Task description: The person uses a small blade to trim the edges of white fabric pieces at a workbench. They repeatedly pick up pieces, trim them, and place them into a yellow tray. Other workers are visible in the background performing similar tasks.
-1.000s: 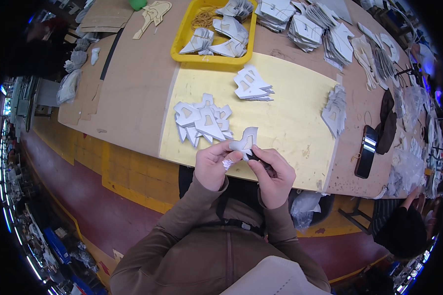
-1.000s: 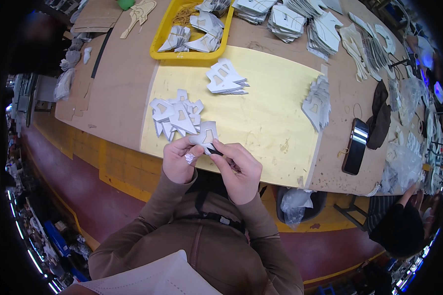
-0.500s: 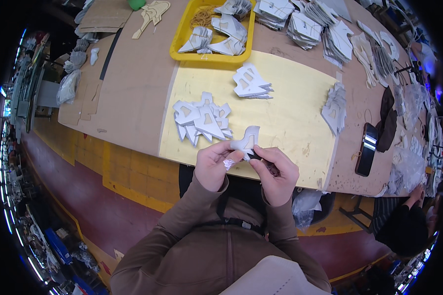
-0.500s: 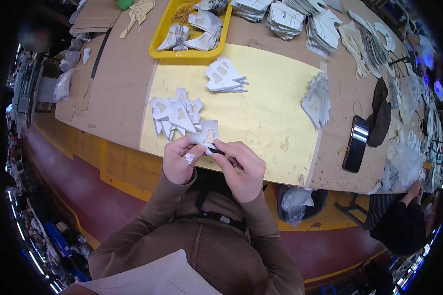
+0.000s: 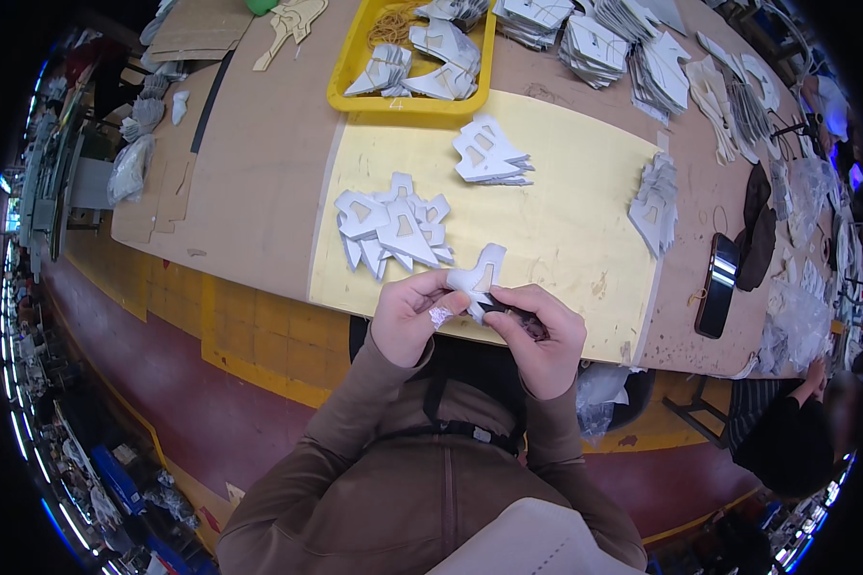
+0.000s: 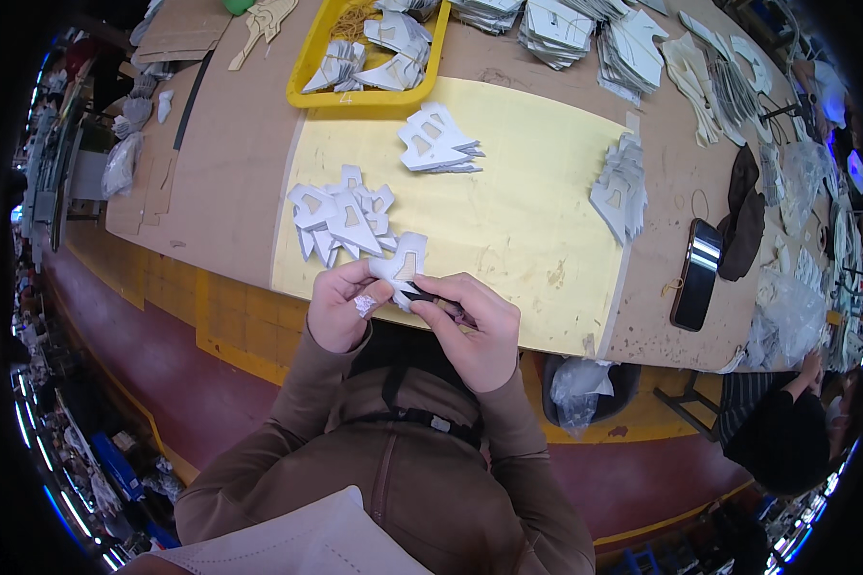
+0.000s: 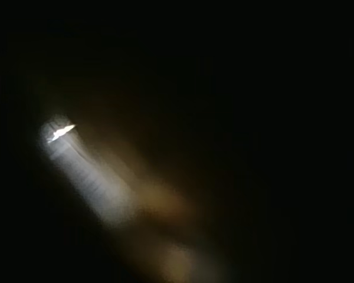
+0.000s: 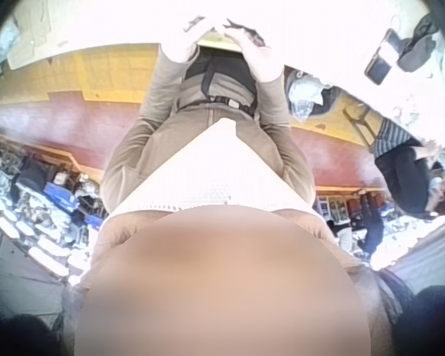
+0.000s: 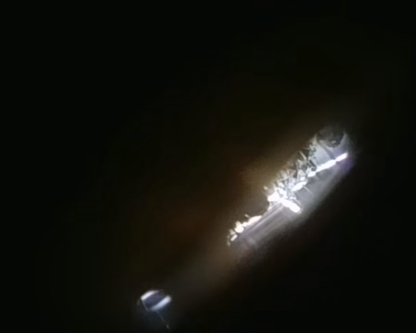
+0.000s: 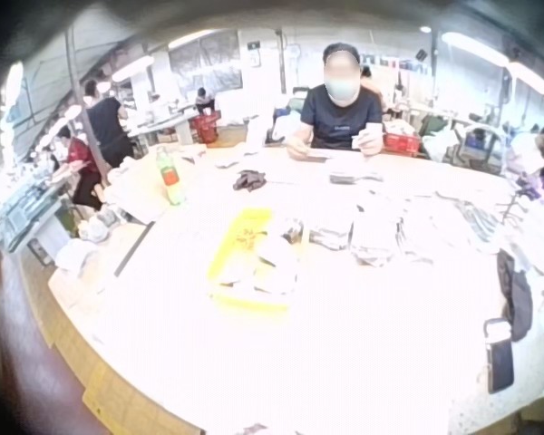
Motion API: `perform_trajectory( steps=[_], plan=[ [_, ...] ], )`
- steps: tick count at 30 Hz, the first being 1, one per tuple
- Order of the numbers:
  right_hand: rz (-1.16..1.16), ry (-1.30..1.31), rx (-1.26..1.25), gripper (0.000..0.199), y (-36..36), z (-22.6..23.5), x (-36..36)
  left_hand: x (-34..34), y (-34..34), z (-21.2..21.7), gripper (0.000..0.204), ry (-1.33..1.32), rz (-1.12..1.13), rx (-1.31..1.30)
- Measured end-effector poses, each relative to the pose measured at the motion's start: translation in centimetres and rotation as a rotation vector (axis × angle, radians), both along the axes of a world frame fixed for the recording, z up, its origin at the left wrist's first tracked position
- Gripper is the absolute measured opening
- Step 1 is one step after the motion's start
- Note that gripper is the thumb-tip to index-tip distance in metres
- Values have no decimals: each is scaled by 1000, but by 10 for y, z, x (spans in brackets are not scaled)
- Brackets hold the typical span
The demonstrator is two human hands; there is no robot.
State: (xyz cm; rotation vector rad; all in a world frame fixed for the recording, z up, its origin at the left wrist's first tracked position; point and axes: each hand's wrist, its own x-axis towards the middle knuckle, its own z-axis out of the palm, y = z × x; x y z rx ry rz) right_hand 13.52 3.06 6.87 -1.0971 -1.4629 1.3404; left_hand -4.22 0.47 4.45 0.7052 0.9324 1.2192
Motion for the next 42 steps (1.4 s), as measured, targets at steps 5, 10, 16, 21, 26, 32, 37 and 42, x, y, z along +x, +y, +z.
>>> perform_trajectory(
  steps=[5, 10, 16, 21, 26, 32, 37, 42],
  plan=[
    [-31, 111, -173, 24, -4, -3, -3, -4, 0, 3, 23, -14, -62, 22],
    [18, 60, -137, 23, -3, 1, 1, -7, 1, 7, 23, -5, -92, 6],
    [72, -76, -49, 23, 1, 10, 9, -11, 3, 10, 23, 19, -149, -12],
    [53, -88, -108, 23, -2, 9, 8, -12, 4, 9, 25, 7, -198, -24],
    [17, -49, -188, 24, -5, 8, 7, -10, 1, 9, 25, -27, -205, -71],
    [111, -73, 8, 24, 3, 11, 12, -15, 2, 9, 25, -64, -242, -60],
    [137, -76, 20, 23, 5, 11, 14, -15, 2, 8, 25, -71, -249, -83],
    [116, -43, -74, 23, 1, 8, 13, -15, 1, 9, 26, -30, -257, -50]
  ],
)
